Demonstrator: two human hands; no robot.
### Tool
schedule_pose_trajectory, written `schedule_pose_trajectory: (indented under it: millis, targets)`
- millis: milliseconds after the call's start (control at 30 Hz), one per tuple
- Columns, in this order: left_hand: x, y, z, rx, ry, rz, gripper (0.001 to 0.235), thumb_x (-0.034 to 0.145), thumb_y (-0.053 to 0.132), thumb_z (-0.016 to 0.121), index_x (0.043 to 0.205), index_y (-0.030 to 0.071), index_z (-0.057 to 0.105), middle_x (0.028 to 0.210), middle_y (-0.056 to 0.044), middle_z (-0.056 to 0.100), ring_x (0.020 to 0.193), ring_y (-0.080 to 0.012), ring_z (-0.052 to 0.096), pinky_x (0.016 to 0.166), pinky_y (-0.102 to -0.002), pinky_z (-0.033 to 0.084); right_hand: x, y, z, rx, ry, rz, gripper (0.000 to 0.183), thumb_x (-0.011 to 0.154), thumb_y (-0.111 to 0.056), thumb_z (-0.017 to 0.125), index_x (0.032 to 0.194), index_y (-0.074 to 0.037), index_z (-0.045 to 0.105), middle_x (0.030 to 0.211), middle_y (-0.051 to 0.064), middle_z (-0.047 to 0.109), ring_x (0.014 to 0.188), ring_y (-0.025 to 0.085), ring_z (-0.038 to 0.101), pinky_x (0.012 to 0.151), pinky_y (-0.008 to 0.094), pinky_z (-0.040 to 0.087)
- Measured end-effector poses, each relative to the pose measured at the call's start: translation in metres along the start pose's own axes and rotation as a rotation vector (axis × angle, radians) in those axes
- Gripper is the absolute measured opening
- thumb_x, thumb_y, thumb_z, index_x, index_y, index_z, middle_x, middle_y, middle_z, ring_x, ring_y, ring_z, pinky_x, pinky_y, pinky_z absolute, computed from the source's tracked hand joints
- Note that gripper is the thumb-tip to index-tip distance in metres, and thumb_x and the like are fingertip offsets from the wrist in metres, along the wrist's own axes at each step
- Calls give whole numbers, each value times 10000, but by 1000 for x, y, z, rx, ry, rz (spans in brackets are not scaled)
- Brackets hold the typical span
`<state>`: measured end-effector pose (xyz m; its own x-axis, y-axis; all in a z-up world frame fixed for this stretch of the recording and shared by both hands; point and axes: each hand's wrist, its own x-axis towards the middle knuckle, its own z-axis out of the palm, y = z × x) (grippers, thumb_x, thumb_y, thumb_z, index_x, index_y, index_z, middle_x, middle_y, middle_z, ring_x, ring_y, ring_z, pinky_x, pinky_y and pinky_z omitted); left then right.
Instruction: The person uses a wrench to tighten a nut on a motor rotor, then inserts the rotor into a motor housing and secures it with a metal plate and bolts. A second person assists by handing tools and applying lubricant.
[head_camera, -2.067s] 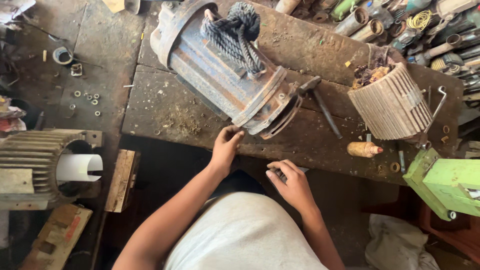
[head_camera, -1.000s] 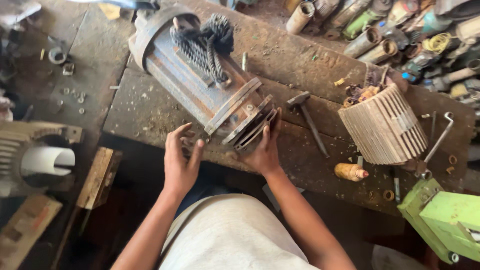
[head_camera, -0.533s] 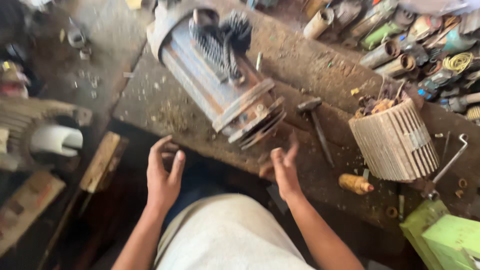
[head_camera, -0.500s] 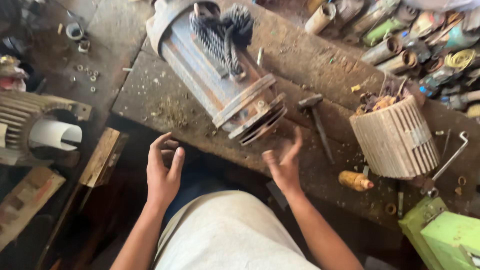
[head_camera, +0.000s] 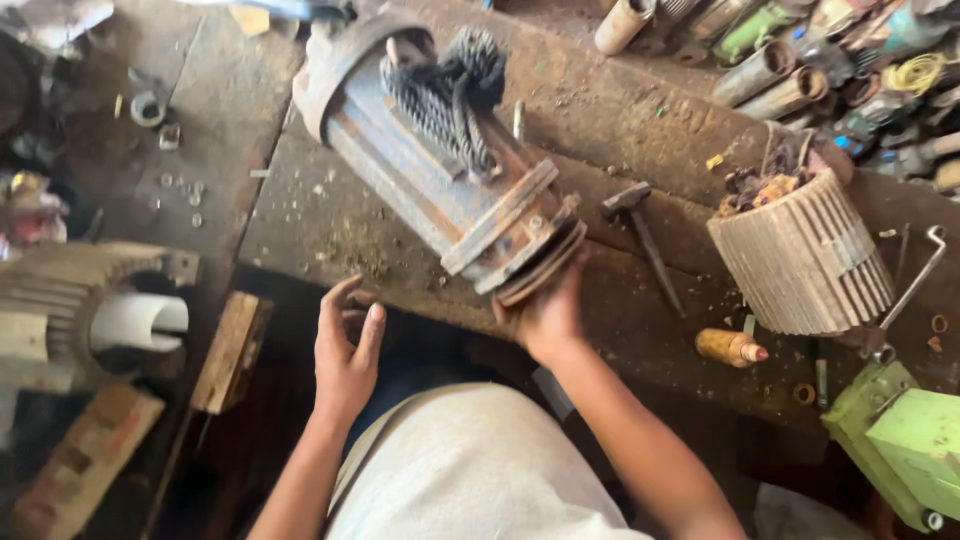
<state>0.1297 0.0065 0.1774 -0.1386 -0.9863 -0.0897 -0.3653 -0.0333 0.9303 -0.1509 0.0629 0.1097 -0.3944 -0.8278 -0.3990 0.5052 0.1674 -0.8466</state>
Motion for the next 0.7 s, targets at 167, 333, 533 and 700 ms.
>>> schedule_pose_trajectory:
  millis: [167,333,533,700]
  targets:
    - [15,-1,-18,-77,-38,-9,465,1002,174,645,1423,51,494,1143,-64,659,876,-149,638,768,-293,525,-70,-50,-3,188,62,207,797,958,-767,387,1316,-56,421,839,107,560,678,248,564,574,362,474]
    - [32,9,-19,-22,-76,78,449,998,168,655,1410,57,517,1147,-70,673,948,-158,663,801,-292,537,-43,-48,-3,-881,238,-610,759,1032,-653,523,1478,-57,373,1297,198,588,1155,325,605,983,443,504]
    - [52,49,3,239,-287,580,561,864,231,776,1367,81,575,1295,-156,582,1194,-342,580,1027,-459,464,-3,0,12,-74,65,-350,827,1018,-609,444,1658,-245,67,1738,24,85,1596,266,102,1253,448,175]
    - [73,72,45,366,-387,870,743,856,426,771,1460,85,504,1542,-213,427,1450,-403,372,1174,-574,270,20,21,16,90,151,-391,716,1078,-555,306,1672,-212,103,1742,34,150,1592,254,191,1275,426,195]
